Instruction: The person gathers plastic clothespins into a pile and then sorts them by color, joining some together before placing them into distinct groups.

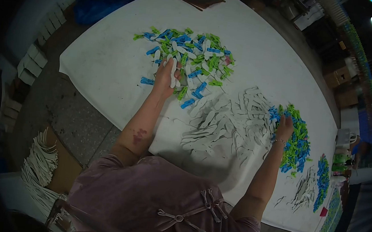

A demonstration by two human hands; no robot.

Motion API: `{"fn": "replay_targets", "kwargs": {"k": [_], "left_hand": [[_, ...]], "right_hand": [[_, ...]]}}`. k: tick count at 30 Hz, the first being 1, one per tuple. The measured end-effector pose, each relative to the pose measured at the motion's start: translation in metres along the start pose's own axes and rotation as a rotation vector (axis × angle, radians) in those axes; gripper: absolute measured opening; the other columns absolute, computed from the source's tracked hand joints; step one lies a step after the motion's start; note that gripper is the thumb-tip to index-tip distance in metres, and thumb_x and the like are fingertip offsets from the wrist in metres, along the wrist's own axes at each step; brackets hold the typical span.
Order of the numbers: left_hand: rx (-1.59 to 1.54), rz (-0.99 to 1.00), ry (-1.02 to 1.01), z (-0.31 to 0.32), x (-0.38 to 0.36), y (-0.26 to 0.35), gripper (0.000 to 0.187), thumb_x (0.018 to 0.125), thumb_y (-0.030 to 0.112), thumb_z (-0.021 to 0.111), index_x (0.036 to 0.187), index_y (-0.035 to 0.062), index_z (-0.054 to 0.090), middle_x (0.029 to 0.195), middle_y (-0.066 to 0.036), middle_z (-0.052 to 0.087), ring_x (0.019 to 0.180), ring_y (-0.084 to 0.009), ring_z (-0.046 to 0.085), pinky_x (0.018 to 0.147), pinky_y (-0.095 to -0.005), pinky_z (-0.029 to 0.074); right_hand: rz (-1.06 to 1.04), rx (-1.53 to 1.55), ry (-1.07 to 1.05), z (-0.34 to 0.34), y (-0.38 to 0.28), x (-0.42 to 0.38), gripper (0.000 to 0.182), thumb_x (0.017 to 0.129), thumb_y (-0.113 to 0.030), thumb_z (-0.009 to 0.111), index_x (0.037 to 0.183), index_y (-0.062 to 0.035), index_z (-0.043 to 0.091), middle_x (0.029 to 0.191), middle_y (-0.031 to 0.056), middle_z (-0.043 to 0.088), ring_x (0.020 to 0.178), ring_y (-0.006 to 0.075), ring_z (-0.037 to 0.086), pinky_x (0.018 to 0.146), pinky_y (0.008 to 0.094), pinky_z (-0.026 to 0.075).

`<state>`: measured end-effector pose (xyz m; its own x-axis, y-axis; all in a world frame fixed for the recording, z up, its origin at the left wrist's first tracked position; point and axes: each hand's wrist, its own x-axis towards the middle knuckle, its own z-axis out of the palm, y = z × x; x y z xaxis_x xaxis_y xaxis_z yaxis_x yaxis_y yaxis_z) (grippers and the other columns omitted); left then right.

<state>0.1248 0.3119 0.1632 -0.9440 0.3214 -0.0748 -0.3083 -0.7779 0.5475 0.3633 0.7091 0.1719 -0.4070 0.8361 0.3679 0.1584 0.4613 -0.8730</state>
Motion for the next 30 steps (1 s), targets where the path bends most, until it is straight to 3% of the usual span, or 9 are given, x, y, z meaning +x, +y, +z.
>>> {"fn": "replay_targets", "kwargs": {"k": [1,4,5,9,12,19,23,25,30], "left_hand": [[0.048,-0.008,-0.053,-0.002,0.001,-0.001,0.021,0.092,0.029,0.053,0.099,0.0106,0.044,0.075,-0.001,0.049,0.057,-0.0084,0.046,0.055,-0.0259,0.042],[0.192,-0.016,-0.128,-0.003,0.000,-0.004,0.025,0.090,0.031,0.058,0.099,0.0108,0.048,0.070,0.002,0.046,0.054,-0.0063,0.039,0.050,-0.0238,0.035],[0.194,-0.013,-0.129,-0.003,-0.001,-0.007,0.025,0.090,0.031,0.058,0.099,0.0108,0.048,0.070,0.002,0.046,0.054,-0.0063,0.039,0.050,-0.0238,0.035],[0.306,-0.020,-0.141,-0.004,-0.005,-0.013,0.026,0.089,0.031,0.059,0.101,0.0094,0.051,0.067,0.003,0.042,0.055,-0.0060,0.036,0.052,-0.0233,0.034],[0.318,-0.040,-0.153,-0.005,-0.004,-0.015,0.029,0.088,0.032,0.060,0.102,0.0069,0.052,0.067,0.003,0.042,0.056,-0.0065,0.037,0.053,-0.0238,0.034],[0.783,0.139,-0.231,0.001,-0.004,-0.028,0.033,0.084,0.031,0.065,0.101,0.0037,0.057,0.084,-0.001,0.057,0.069,-0.0077,0.052,0.060,-0.0228,0.042],[0.807,-0.091,-0.466,0.000,-0.006,-0.027,0.034,0.085,0.030,0.063,0.104,0.0025,0.056,0.086,-0.003,0.057,0.074,-0.0085,0.054,0.063,-0.0236,0.043],[0.393,-0.065,-0.071,0.003,-0.005,-0.030,0.031,0.087,0.030,0.061,0.105,0.0041,0.056,0.084,-0.003,0.058,0.074,-0.0089,0.055,0.063,-0.0232,0.044],[0.404,-0.143,-0.221,0.004,-0.007,-0.012,0.026,0.089,0.029,0.057,0.101,0.0056,0.054,0.076,-0.001,0.056,0.061,-0.0078,0.050,0.055,-0.0221,0.042]], "right_hand": [[-0.286,-0.259,-0.078,0.014,-0.014,-0.003,0.035,0.086,-0.019,0.061,0.114,0.0023,0.056,0.087,0.0106,0.065,0.074,0.0143,0.059,0.069,0.0282,0.048],[-0.212,-0.290,-0.633,0.094,-0.101,-0.076,0.037,0.083,-0.020,0.064,0.115,-0.0041,0.057,0.096,0.0105,0.065,0.084,0.0154,0.061,0.073,0.0270,0.048],[-0.420,-0.392,-0.738,0.119,-0.120,-0.099,0.039,0.080,-0.022,0.066,0.115,-0.0065,0.057,0.094,0.0103,0.064,0.082,0.0185,0.061,0.072,0.0297,0.048],[-0.827,-0.591,-0.827,0.184,-0.146,-0.139,0.040,0.075,-0.025,0.069,0.111,-0.0093,0.061,0.089,0.0128,0.063,0.079,0.0251,0.062,0.071,0.0355,0.048],[-0.702,-0.691,-0.902,0.210,-0.131,-0.132,0.033,0.075,-0.023,0.070,0.104,-0.0094,0.065,0.086,0.0150,0.063,0.076,0.0255,0.063,0.070,0.0330,0.049],[0.216,0.336,-1.024,0.179,-0.140,-0.125,0.017,0.083,-0.012,0.063,0.097,-0.0019,0.066,0.088,0.0042,0.066,0.075,0.0123,0.062,0.067,0.0254,0.049],[0.610,0.752,-1.181,0.163,-0.140,-0.141,0.019,0.084,-0.010,0.062,0.101,-0.0013,0.063,0.087,0.0042,0.065,0.074,0.0105,0.060,0.065,0.0226,0.050],[0.628,0.825,-1.170,0.154,-0.139,-0.145,0.020,0.085,-0.010,0.061,0.104,-0.0017,0.061,0.087,0.0043,0.064,0.074,0.0110,0.060,0.063,0.0231,0.050],[0.598,1.216,-1.126,0.153,-0.129,-0.134,0.024,0.088,-0.013,0.057,0.109,-0.0027,0.055,0.089,0.0041,0.062,0.073,0.0117,0.060,0.057,0.0238,0.051]]}}
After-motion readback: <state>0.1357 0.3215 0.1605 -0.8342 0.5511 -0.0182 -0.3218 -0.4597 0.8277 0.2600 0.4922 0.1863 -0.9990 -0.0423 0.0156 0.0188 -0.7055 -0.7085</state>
